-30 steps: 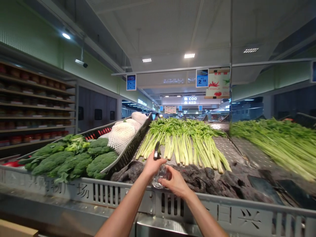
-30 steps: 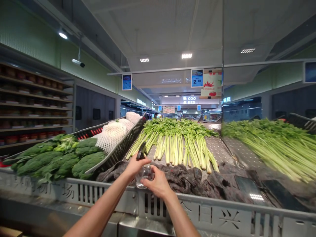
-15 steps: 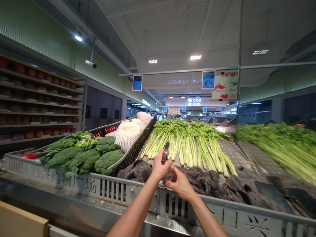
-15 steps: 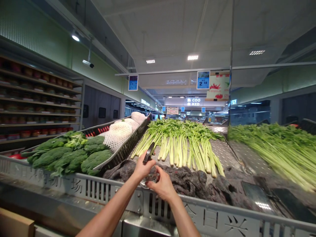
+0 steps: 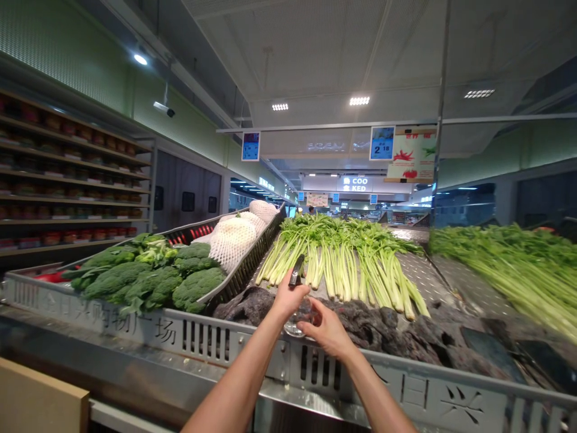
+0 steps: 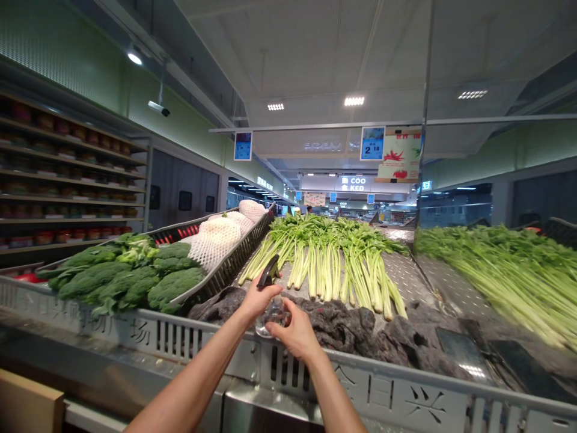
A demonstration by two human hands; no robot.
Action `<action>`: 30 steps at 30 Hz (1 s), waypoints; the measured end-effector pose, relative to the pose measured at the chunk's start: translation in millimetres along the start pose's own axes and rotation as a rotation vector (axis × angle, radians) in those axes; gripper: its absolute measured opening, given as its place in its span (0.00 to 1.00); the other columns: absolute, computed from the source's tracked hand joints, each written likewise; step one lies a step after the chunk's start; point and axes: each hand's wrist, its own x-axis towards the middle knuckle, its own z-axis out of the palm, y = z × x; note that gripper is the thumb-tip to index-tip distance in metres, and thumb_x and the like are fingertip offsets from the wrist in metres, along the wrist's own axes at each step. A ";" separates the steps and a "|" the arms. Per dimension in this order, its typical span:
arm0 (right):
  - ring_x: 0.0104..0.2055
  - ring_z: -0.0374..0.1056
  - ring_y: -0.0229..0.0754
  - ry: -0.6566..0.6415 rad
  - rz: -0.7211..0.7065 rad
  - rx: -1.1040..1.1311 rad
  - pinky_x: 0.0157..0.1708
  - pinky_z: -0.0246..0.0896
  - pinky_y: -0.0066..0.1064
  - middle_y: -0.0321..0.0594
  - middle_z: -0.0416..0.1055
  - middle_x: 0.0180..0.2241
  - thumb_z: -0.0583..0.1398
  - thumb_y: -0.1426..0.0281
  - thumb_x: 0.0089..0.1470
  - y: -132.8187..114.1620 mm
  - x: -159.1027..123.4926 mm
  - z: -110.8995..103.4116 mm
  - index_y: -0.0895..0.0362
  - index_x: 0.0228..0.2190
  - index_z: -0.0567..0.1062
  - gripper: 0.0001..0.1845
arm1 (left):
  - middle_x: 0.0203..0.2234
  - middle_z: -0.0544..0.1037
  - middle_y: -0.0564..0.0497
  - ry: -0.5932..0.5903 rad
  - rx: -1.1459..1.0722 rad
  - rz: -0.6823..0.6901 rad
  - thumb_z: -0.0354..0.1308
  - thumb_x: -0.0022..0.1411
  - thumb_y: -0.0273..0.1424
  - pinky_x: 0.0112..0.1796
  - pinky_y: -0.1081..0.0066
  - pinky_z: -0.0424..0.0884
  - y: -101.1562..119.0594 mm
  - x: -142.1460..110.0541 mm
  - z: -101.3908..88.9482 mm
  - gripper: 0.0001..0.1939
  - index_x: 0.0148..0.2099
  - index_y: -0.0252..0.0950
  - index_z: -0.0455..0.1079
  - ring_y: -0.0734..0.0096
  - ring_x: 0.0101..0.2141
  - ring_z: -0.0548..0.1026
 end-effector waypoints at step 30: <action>0.32 0.64 0.38 -0.012 -0.021 0.072 0.34 0.60 0.32 0.40 0.65 0.37 0.61 0.63 0.35 13.9 3.6 2.0 0.56 0.46 0.62 0.33 | 0.17 0.63 0.58 0.071 0.039 0.034 0.52 0.37 0.23 0.21 0.79 0.57 -11.2 4.4 1.3 0.15 0.33 0.33 0.64 0.81 0.18 0.60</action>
